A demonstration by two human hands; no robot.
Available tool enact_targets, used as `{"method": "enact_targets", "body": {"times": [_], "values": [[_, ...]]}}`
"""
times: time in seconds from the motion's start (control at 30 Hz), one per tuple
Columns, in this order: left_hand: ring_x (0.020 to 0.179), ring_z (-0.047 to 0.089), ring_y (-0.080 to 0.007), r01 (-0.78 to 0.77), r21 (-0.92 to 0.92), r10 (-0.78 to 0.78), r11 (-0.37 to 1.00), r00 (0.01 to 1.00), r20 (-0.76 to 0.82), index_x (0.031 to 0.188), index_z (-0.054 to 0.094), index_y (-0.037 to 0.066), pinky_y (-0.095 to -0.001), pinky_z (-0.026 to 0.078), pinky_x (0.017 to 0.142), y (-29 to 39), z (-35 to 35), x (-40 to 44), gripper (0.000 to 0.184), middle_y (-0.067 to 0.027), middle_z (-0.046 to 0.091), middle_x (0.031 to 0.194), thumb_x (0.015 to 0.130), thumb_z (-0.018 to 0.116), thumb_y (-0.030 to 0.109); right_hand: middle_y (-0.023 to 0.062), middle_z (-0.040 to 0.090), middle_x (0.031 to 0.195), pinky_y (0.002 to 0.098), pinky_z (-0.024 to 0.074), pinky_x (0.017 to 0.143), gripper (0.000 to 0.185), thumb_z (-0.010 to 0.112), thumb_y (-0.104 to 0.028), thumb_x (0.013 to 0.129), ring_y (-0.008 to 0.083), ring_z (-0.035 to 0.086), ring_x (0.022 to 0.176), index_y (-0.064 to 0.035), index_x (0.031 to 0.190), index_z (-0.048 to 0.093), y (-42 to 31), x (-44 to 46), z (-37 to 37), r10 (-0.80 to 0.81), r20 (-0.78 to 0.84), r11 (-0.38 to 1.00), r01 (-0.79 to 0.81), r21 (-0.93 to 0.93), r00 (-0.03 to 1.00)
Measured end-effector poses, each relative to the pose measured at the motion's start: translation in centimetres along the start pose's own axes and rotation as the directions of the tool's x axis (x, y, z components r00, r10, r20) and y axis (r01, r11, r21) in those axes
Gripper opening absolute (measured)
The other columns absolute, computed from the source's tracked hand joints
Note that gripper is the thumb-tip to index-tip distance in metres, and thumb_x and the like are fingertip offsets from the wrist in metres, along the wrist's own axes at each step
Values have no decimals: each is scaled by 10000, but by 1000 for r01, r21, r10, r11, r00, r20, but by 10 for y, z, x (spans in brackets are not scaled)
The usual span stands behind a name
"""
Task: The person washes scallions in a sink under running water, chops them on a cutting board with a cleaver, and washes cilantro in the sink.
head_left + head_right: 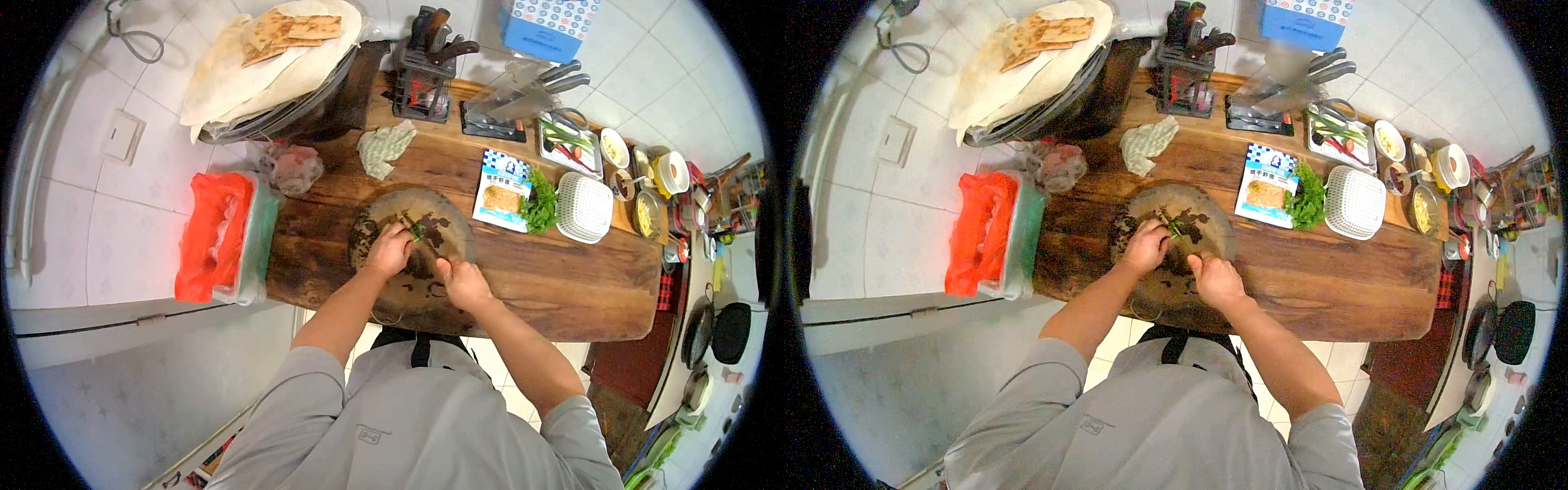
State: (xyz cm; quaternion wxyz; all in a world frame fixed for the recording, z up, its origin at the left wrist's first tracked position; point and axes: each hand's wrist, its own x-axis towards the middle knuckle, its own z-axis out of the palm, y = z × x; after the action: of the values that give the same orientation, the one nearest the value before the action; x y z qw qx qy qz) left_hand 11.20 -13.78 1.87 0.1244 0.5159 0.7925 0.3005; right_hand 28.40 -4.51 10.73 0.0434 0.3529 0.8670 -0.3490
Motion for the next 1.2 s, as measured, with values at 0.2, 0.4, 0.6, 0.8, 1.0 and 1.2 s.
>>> {"method": "enact_targets", "body": {"times": [0.2,0.4,0.6,0.8,1.0,1.2], "values": [[915,536,-326,15,20,-16,1000,1000,22,884,645,37,-417,472,797,-4,2,0,110,-120,552,920,782,628,77,280,621,774,519,487,705,418,414,-388,948,453,608,782,-3,945,578,-5,-4,6,61,50,997,-59,-49,997],[933,530,-314,93,44,-95,995,995,38,900,645,59,-412,470,813,7,-3,0,106,-112,551,928,799,617,75,276,622,777,519,490,693,412,412,-382,949,443,613,771,-6,933,580,0,-1,1,41,40,999,-41,-12,998],[956,521,-307,146,30,-148,989,986,74,904,617,61,-413,469,831,2,1,-2,82,-111,543,944,831,589,83,266,627,770,525,492,680,418,400,-386,952,441,617,761,-9,929,580,-4,-4,0,38,67,998,-34,-53,997],[961,523,-296,124,38,-127,992,985,114,886,625,47,-411,469,839,0,-4,-5,76,-112,547,943,831,592,89,265,628,768,524,492,681,422,396,-394,953,441,618,770,-11,939,573,3,-7,10,15,17,999,-15,-31,1000],[977,528,-284,104,58,-110,993,987,119,907,644,46,-396,471,849,4,-8,-4,109,-99,563,974,814,612,92,276,622,768,529,485,689,424,401,-398,952,445,614,781,-10,936,572,-10,-7,-2,56,92,998,-52,-43,994],[922,541,-325,20,11,-20,1000,999,-25,854,634,40,-403,470,803,-4,-1,-10,135,-119,563,896,728,674,67,277,622,779,528,485,705,433,397,-398,954,448,610,788,-4,937,574,-2,-11,13,45,42,998,-43,-42,998]]}}
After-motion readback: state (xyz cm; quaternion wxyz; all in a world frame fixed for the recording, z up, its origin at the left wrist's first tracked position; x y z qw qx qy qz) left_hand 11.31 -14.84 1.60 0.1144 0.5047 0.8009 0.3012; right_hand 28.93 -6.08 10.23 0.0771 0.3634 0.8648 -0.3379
